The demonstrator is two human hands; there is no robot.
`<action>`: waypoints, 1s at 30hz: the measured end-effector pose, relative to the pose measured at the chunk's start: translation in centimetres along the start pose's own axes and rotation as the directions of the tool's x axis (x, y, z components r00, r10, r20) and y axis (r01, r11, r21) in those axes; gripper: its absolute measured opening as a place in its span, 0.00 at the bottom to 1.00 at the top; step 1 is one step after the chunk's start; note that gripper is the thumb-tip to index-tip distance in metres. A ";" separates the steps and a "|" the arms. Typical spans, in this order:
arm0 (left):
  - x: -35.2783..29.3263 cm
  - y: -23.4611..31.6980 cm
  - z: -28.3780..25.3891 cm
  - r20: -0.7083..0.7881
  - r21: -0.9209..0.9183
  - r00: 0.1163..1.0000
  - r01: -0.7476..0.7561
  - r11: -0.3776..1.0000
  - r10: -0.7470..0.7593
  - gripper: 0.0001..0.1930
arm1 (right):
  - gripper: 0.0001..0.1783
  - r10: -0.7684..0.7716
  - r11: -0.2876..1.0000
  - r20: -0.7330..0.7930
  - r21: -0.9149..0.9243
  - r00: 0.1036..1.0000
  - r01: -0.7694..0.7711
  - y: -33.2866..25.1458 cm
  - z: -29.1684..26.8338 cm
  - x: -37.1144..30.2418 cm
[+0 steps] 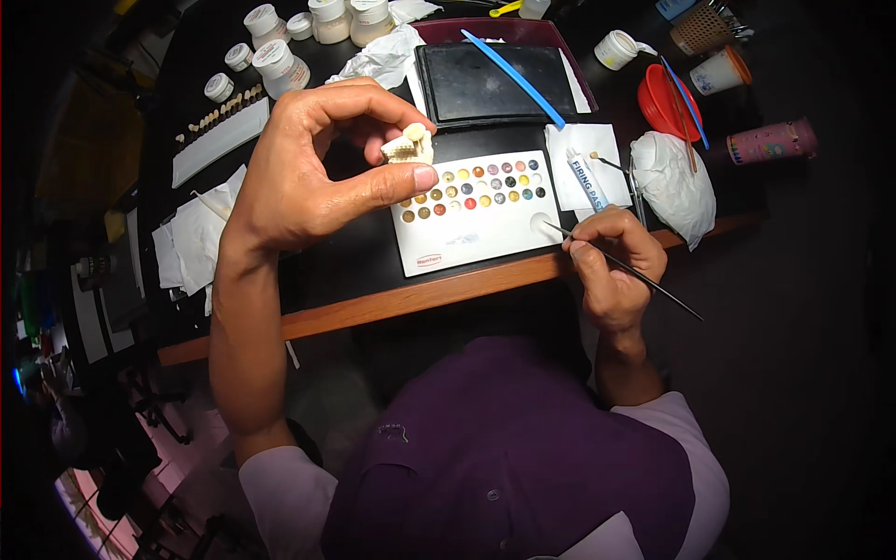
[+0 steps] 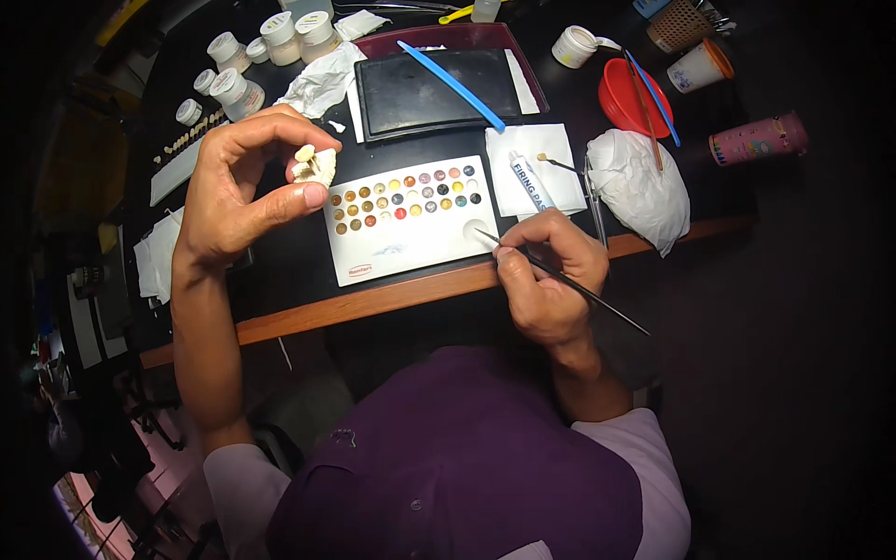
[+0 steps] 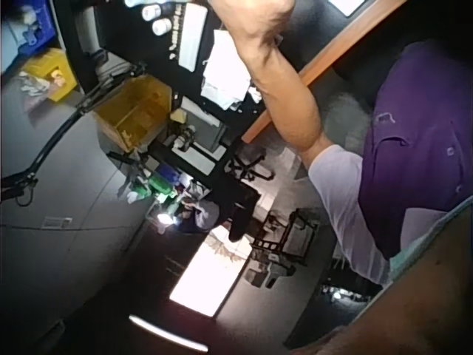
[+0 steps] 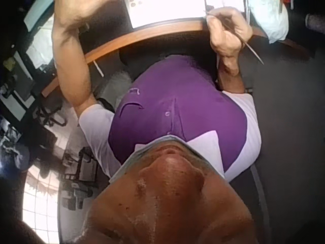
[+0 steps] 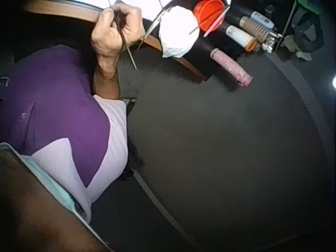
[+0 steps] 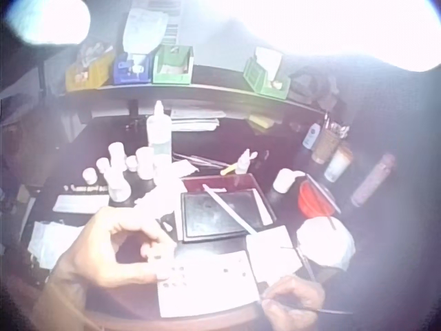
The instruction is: The person applies stain to a dental crown using a fine brush, then picks up a plaster dental model and applies additional material to the teeth on the model.
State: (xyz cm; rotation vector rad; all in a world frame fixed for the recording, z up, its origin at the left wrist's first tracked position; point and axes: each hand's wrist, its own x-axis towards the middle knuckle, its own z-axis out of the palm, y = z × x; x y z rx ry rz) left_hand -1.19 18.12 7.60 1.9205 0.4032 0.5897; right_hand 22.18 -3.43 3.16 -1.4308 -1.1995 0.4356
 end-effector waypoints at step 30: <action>-0.3 -0.1 -1.2 -0.167 -0.032 0.986 -0.025 0.999 0.019 0.15 | 0.02 -0.162 0.986 -0.029 -0.049 0.986 0.161 1.0 0.6 0.5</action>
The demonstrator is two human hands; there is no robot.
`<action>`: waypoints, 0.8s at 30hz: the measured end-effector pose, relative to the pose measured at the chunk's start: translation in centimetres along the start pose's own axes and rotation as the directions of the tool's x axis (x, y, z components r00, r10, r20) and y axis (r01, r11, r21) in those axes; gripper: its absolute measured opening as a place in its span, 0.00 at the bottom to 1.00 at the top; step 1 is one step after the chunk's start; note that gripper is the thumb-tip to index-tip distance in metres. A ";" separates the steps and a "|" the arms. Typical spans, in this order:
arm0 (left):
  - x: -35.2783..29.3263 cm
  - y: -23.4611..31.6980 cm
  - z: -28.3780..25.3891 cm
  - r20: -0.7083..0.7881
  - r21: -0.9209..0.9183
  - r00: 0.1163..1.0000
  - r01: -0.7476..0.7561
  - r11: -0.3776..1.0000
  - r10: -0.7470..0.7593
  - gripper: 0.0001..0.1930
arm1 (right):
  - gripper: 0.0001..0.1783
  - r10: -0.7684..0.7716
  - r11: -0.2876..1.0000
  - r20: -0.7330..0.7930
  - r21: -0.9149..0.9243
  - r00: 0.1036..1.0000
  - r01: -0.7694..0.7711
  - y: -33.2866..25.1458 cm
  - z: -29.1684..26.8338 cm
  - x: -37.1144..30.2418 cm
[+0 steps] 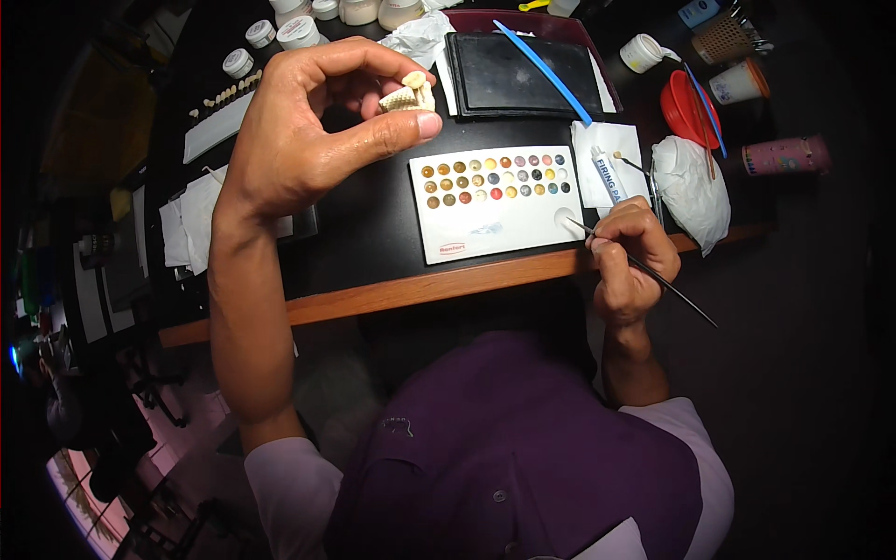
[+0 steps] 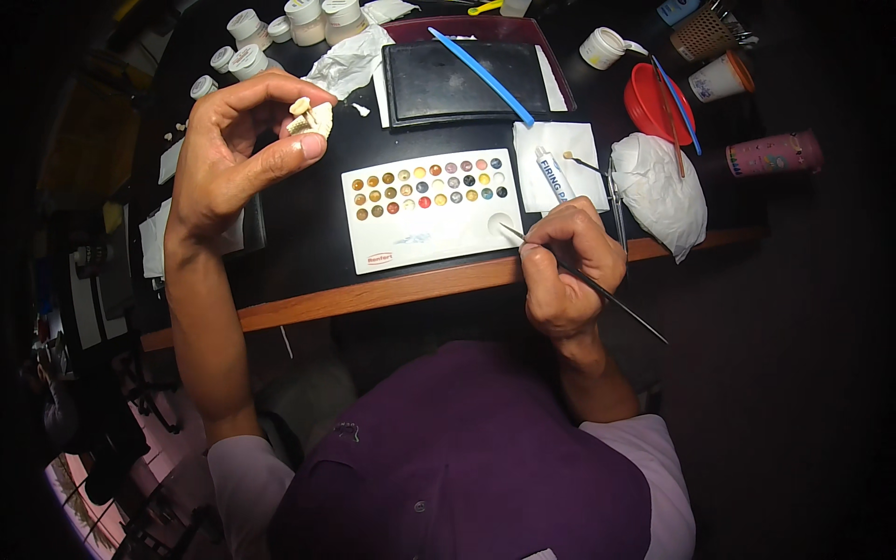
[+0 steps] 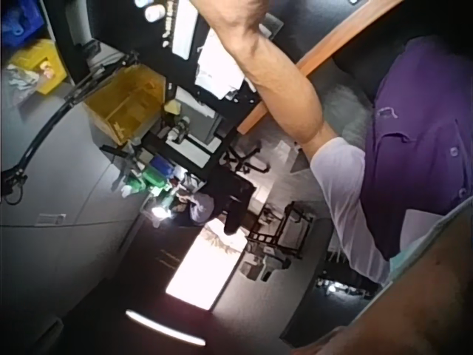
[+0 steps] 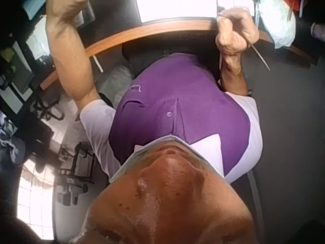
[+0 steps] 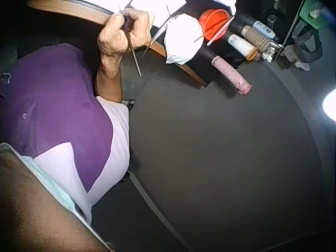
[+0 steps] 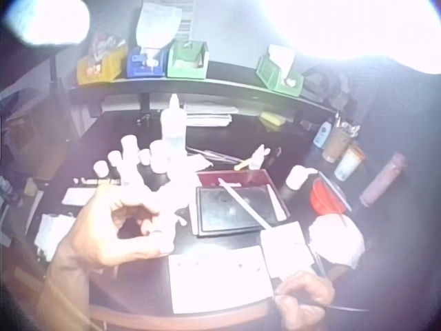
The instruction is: The person applies stain to a dental crown using a fine brush, then picks up a plaster dental model and applies additional material to the teeth on the model.
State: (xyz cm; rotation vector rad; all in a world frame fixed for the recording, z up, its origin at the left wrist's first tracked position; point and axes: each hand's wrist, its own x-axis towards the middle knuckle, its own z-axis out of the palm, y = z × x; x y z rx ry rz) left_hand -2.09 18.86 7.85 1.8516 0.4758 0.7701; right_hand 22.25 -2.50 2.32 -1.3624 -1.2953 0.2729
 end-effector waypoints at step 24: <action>0.0 0.1 0.5 0.069 0.090 0.996 0.046 0.995 -0.053 0.17 | 0.06 0.241 0.967 0.002 -0.082 0.971 -0.240 0.0 -0.5 0.3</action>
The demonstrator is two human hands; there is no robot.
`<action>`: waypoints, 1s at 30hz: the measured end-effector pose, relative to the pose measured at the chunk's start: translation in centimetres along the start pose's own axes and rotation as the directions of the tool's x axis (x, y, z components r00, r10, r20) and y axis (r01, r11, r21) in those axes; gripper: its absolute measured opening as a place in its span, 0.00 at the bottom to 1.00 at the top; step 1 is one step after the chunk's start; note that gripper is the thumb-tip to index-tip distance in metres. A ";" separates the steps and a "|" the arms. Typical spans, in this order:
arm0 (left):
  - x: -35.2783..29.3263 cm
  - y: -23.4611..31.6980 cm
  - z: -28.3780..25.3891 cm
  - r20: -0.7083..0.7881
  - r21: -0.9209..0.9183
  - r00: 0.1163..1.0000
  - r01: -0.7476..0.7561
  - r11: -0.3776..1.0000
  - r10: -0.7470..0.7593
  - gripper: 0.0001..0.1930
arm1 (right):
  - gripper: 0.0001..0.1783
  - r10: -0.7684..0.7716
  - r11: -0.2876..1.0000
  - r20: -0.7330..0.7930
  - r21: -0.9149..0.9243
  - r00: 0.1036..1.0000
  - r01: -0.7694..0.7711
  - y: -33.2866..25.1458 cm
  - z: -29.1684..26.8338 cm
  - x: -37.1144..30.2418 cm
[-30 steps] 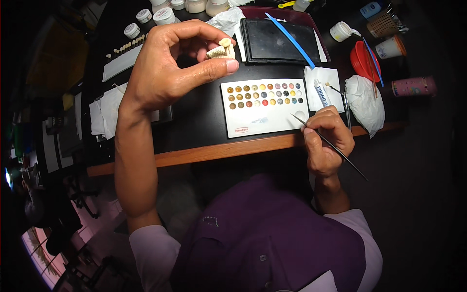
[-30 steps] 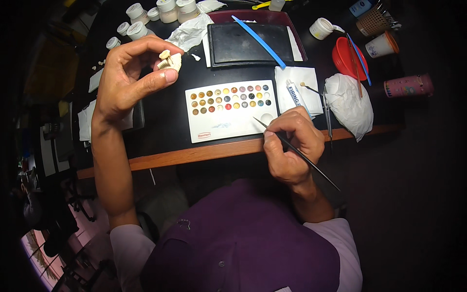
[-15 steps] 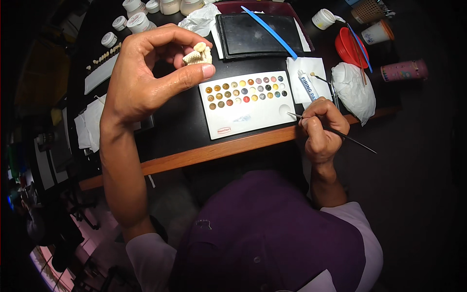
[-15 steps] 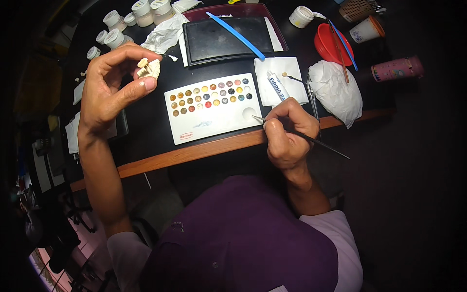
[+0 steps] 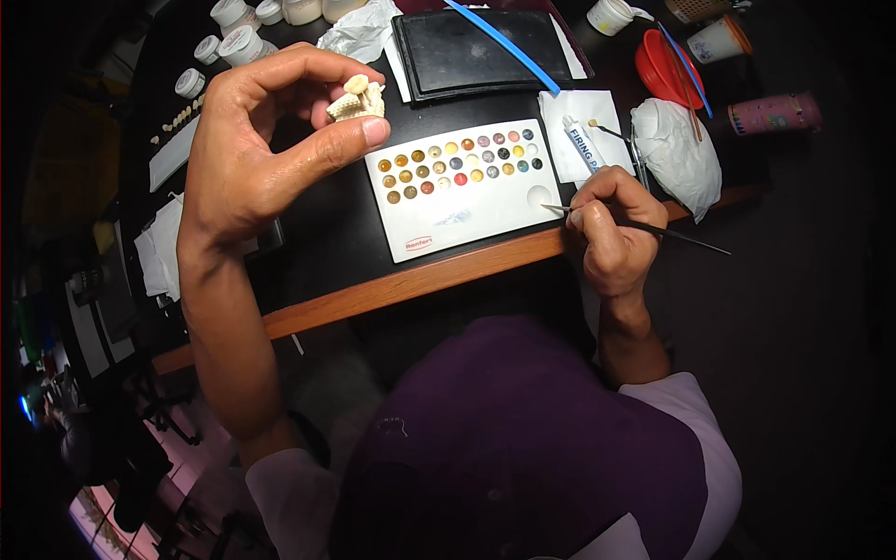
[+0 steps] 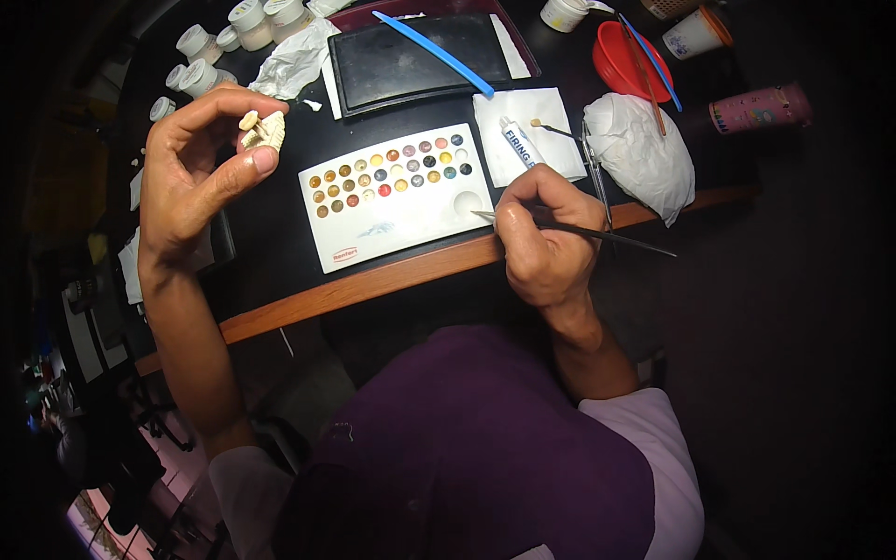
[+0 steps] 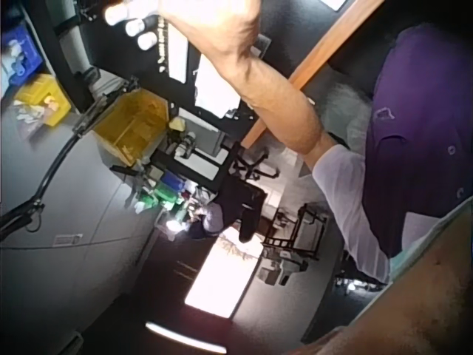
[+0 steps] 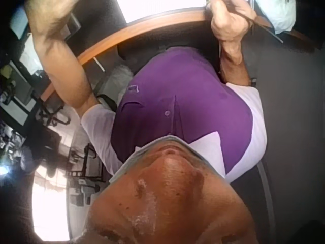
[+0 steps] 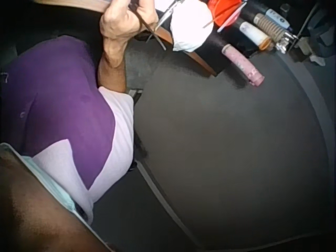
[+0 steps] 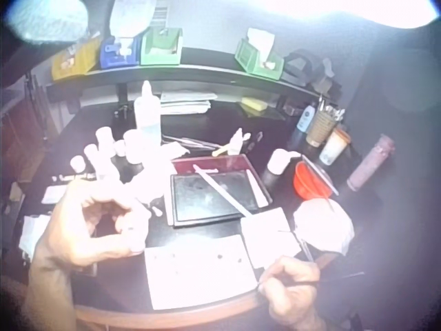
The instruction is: The person applies stain to a dental crown using a fine brush, then picks up a plaster dental model and applies additional material to the teeth on the model.
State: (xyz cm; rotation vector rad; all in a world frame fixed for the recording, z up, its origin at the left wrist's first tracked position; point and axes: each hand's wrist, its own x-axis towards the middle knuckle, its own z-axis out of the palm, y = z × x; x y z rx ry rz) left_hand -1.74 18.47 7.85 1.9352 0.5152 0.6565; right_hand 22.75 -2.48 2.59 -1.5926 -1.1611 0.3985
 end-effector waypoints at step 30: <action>0.1 -0.3 0.2 -0.023 -0.027 0.999 -0.039 0.999 0.038 0.15 | 0.07 0.059 0.996 0.058 0.063 0.997 -0.062 -0.5 -0.1 0.1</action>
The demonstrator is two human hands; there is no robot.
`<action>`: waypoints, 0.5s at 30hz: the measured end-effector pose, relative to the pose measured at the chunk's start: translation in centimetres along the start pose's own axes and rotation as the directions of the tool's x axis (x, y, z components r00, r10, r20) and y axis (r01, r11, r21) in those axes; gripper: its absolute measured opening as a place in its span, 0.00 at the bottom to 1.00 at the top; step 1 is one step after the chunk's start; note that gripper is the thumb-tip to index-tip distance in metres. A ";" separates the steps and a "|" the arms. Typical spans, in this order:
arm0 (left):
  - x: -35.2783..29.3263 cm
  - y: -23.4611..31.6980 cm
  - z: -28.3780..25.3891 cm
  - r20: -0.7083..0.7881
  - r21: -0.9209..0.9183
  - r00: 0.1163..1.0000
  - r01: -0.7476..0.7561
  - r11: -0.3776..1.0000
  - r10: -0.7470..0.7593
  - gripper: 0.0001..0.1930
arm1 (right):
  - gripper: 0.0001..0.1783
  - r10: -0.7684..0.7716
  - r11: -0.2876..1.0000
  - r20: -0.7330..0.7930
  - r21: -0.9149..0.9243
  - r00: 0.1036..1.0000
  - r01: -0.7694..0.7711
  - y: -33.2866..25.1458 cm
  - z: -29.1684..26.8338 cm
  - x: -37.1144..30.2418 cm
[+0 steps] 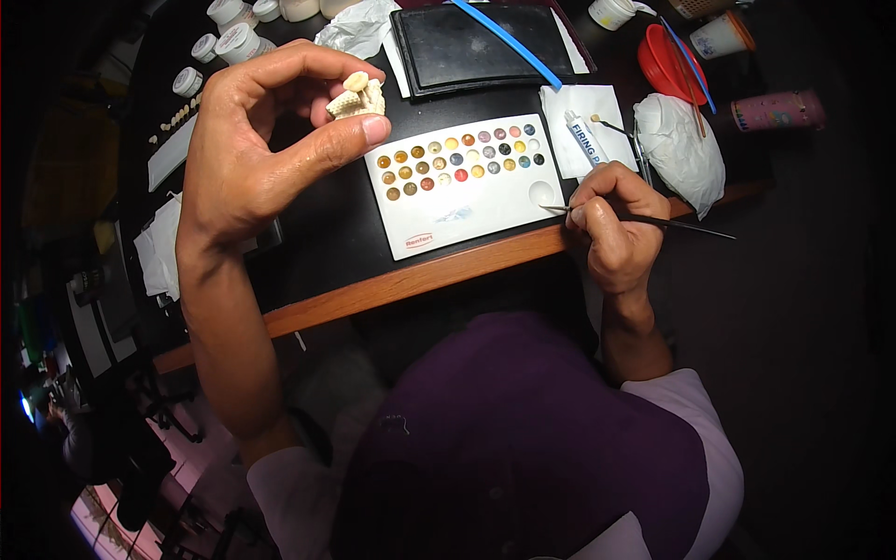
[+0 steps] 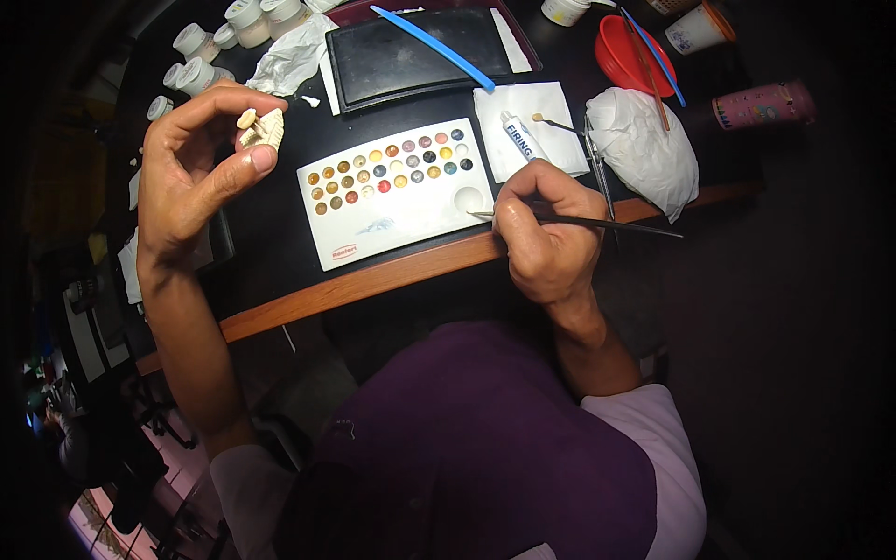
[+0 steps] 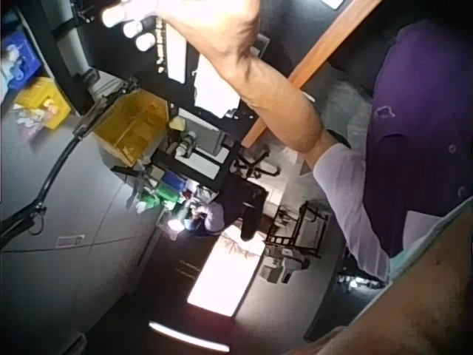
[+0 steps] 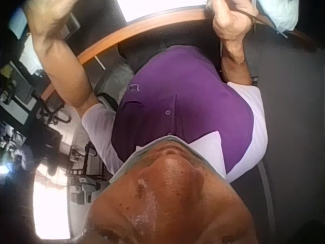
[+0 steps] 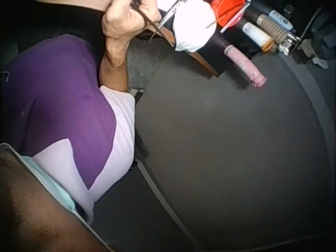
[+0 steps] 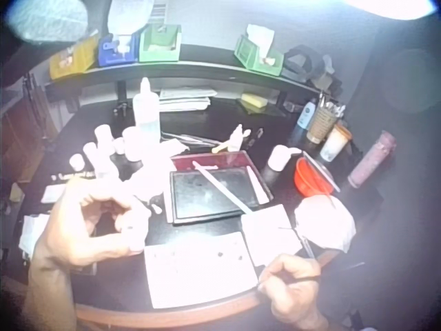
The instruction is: The person applies stain to a dental crown using a fine brush, then picks up a plaster dental model and applies additional material to the teeth on the model.
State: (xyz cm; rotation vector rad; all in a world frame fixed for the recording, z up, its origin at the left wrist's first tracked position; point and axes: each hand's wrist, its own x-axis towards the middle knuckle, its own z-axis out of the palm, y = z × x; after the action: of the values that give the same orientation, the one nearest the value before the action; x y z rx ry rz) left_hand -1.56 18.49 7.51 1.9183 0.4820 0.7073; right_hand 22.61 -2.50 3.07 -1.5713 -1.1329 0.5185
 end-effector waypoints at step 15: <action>-0.1 0.4 -0.2 0.050 0.039 0.996 0.076 0.996 -0.078 0.18 | 0.07 0.064 0.990 -0.004 0.130 0.998 -0.063 -0.1 -0.1 0.0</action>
State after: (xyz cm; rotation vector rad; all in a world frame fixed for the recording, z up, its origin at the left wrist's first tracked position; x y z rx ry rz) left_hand -1.73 18.39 7.91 1.9362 0.5375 0.6016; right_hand 22.64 -2.59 3.18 -1.4986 -1.0257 0.6156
